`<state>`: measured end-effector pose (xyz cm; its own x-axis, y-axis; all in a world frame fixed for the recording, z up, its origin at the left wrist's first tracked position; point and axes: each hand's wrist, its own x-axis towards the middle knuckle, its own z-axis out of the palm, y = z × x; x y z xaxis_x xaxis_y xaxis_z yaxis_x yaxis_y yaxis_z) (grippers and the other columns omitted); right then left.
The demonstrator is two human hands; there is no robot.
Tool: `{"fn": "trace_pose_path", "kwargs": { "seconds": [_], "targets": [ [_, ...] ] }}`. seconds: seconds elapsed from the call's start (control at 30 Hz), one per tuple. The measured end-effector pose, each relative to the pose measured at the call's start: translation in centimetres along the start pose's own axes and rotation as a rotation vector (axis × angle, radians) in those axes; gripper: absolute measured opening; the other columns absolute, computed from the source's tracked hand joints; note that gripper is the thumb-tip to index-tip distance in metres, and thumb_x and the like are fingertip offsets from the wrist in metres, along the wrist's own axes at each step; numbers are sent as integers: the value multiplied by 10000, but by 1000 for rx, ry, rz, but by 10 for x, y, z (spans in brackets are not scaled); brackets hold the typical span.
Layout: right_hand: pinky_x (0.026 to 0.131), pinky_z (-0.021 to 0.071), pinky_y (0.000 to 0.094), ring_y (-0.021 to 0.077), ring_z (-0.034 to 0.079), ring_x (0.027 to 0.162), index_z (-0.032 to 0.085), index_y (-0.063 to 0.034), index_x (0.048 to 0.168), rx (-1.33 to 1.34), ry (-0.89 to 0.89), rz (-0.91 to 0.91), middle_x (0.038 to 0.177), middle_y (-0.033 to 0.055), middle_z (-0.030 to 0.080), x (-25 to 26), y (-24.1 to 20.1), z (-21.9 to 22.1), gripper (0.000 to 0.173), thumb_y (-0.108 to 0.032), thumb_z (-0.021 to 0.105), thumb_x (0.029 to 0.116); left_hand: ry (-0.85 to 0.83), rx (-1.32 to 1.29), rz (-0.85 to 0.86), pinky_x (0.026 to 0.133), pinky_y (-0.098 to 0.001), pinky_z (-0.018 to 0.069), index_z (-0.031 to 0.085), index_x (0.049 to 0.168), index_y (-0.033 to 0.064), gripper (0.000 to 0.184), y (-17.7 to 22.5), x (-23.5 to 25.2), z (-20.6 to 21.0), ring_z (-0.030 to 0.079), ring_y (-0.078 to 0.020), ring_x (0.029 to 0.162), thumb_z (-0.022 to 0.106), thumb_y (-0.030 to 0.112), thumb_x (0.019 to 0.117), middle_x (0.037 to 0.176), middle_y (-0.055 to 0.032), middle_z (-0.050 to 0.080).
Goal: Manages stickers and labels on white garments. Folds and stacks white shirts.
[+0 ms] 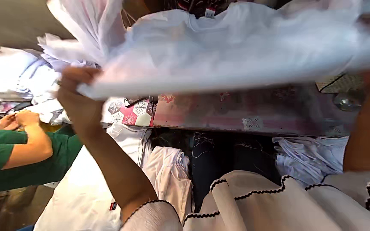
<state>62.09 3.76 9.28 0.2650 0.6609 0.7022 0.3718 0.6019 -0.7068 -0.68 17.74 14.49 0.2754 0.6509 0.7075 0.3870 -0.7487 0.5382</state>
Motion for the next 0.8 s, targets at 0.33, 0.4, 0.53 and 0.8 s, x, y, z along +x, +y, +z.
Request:
{"fn": "trace_pose_path", "kwargs": {
  "seconds": [0.33, 0.4, 0.53, 0.8],
  "targets": [
    [1083, 476, 548, 396, 658, 1173, 749, 49, 992, -463, -803, 370, 1131, 221, 729, -186, 64, 41, 333, 172, 474, 851, -31, 213, -518, 1094, -543, 446, 695, 850, -106, 179, -81, -272, 130, 640, -407, 1196, 526, -157, 819, 1118, -254, 717],
    [1031, 497, 591, 427, 661, 1166, 744, 46, 1063, -637, -763, 343, 1185, 238, 711, -167, 22, 78, 348, 166, 454, 913, 67, 297, -540, 1138, -560, 404, 705, 913, -109, 221, -41, -241, 155, 626, -437, 1220, 488, -125, 875, 1128, -261, 718],
    [1202, 384, 506, 315, 536, 1391, 698, -13, 1281, -426, -841, 108, 1416, 147, 630, -197, 20, 189, 408, 51, 427, 983, -399, 51, -123, 1209, -584, 322, 745, 1139, -7, 290, 3, -205, 260, 553, -346, 1366, 502, -5, 982, 1356, -145, 670],
    [1188, 139, 741, 507, 268, 1501, 436, 40, 1518, -1160, -524, 528, 1603, 299, 344, -64, 201, 70, 567, -336, 438, 1093, -378, 728, -519, 1192, -741, 104, 456, 1537, 59, 567, -203, -57, 195, 271, -459, 1519, 410, 403, 1088, 1607, -209, 396]
  ]
}}
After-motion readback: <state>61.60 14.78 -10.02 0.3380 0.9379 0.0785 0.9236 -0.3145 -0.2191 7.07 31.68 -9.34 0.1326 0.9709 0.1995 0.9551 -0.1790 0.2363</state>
